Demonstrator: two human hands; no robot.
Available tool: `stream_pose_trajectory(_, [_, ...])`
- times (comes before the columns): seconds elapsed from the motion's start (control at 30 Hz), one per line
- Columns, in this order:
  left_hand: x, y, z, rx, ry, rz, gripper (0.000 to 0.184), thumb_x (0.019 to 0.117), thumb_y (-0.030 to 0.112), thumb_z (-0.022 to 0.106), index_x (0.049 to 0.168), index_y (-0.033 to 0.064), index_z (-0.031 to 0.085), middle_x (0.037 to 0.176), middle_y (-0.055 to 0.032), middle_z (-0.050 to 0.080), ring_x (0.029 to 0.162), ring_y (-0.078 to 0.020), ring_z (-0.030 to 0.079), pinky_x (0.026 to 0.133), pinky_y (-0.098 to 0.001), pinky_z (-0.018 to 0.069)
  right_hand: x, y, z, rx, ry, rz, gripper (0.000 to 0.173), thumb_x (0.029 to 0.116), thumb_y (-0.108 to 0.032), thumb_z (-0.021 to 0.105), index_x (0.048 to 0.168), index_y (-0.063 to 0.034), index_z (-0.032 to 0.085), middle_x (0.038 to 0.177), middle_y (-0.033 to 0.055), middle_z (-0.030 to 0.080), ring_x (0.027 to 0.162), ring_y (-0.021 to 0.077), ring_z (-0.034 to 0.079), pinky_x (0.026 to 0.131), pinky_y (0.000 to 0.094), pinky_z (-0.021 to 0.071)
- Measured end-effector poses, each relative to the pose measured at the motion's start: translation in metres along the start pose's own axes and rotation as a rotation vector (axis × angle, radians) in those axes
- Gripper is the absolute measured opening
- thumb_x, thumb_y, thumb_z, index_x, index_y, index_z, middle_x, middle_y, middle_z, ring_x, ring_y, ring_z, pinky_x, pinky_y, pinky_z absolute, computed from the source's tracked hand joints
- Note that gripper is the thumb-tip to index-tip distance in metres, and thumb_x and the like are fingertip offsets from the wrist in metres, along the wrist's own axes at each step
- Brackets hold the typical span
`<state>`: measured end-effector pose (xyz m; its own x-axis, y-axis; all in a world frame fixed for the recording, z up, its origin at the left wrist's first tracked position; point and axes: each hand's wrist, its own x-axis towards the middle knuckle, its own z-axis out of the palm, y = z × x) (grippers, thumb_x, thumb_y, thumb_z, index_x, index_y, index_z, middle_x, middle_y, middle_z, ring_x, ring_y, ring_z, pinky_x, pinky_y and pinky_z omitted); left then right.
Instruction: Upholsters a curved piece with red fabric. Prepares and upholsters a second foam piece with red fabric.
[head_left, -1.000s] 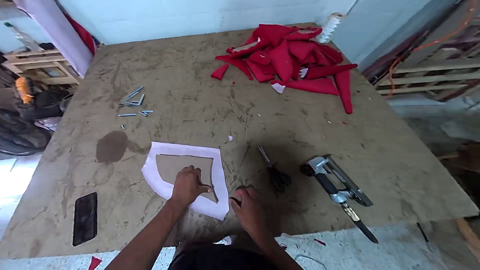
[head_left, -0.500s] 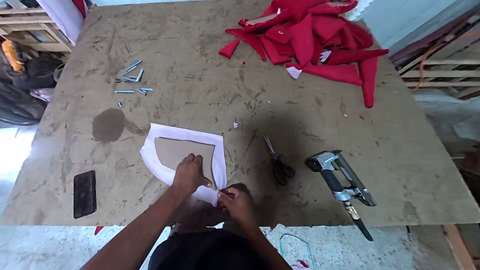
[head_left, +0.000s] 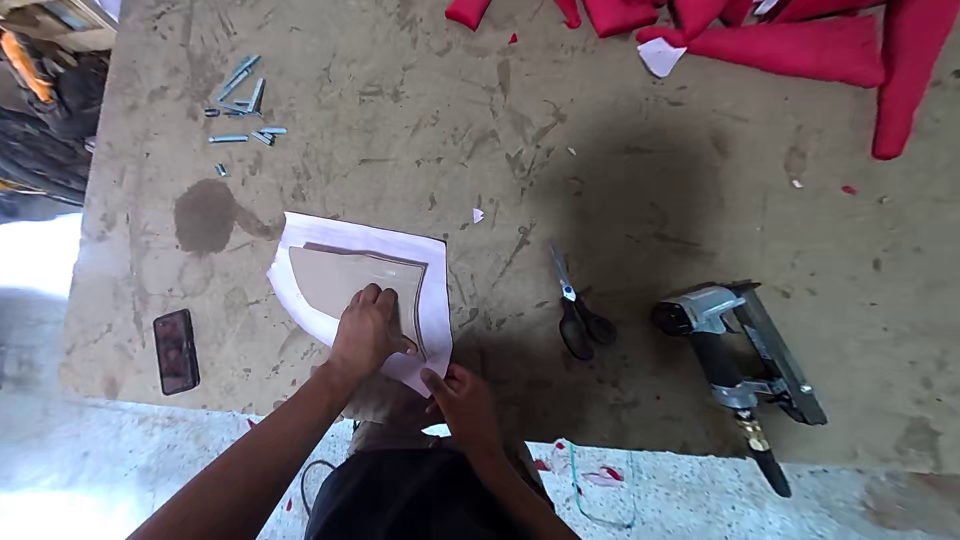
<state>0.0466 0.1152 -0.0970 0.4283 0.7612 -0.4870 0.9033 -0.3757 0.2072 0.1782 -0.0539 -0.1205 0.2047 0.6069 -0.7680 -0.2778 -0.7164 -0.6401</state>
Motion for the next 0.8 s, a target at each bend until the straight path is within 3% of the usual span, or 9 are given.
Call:
stream_pose_trajectory(0.07, [0.000,-0.001,0.004,0.011,0.016,0.004,0.078,0.0578,0.061,0.094,0.113,0.0119,0.069,0.110,-0.0079,0.063,0.108,-0.0281,0.062,0.090,-0.0470,0.0570,0.004,-0.001,0.002,-0.092,-0.052,0.064,0.042,0.0911,-0.049,0.076,0.103,-0.0080,0.073,0.080,0.0024,0.076,0.065,0.0184,0.074,0.061,0.0371,0.0650])
stream_pose_trajectory(0.17, [-0.003,-0.002,0.008,0.022,0.045,0.014,0.080,0.0573,0.060,0.095,0.116,0.0115,0.069,0.114,-0.0098,0.063,0.110,-0.0300,0.062,0.090,-0.0479,0.0571,0.007,0.005,0.003,-0.129,-0.070,0.073,0.030,0.1007,-0.035,0.067,0.102,-0.0064,0.072,0.086,0.0014,0.078,0.061,0.0177,0.072,0.057,0.0347,0.0638])
stream_pose_trajectory(0.27, [-0.001,-0.002,0.010,0.031,0.077,0.029,0.079,0.0586,0.058,0.095,0.118,0.0116,0.069,0.115,-0.0109,0.063,0.111,-0.0311,0.062,0.089,-0.0494,0.0567,0.002,0.006,-0.001,-0.161,-0.088,0.015,0.030,0.1060,-0.031,0.057,0.102,-0.0058,0.072,0.085,0.0010,0.077,0.056,0.0154,0.067,0.052,0.0315,0.0578])
stream_pose_trajectory(0.47, [-0.009,-0.008,0.009,-0.047,0.075,0.032,0.080,0.0594,0.057,0.094,0.120,0.0130,0.068,0.118,-0.0105,0.063,0.115,-0.0316,0.061,0.094,-0.0511,0.0548,0.002,-0.012,0.014,-0.229,-0.150,-0.179,0.030,0.1063,-0.023,0.052,0.097,-0.0032,0.072,0.076,0.0033,0.071,0.060,0.0151,0.066,0.056,0.0318,0.0577])
stream_pose_trajectory(0.57, [-0.014,-0.014,0.008,-0.111,0.072,0.057,0.077,0.0603,0.052,0.095,0.120,0.0116,0.068,0.118,-0.0110,0.063,0.115,-0.0320,0.060,0.094,-0.0509,0.0546,0.007,-0.031,0.024,-0.331,-0.200,-0.118,0.030,0.1086,-0.022,0.048,0.104,-0.0020,0.070,0.079,0.0040,0.071,0.059,0.0137,0.064,0.057,0.0297,0.0560])
stream_pose_trajectory(0.7, [-0.014,-0.026,0.004,-0.130,-0.006,0.130,0.076,0.0590,0.033,0.096,0.125,0.0113,0.065,0.123,-0.0130,0.061,0.117,-0.0345,0.059,0.093,-0.0528,0.0547,0.012,-0.049,0.031,-0.436,-0.243,-0.073,0.030,0.1084,-0.024,0.050,0.107,-0.0009,0.070,0.074,0.0036,0.066,0.054,0.0114,0.058,0.050,0.0261,0.0501])
stream_pose_trajectory(0.8, [-0.008,-0.035,0.003,-0.101,-0.119,0.213,0.090,0.0557,0.044,0.096,0.133,0.0120,0.061,0.128,-0.0143,0.058,0.122,-0.0356,0.056,0.095,-0.0527,0.0540,0.021,-0.060,0.036,-0.527,-0.241,-0.035,0.028,0.1065,-0.025,0.055,0.102,-0.0009,0.069,0.068,0.0025,0.063,0.052,0.0094,0.056,0.049,0.0245,0.0486])
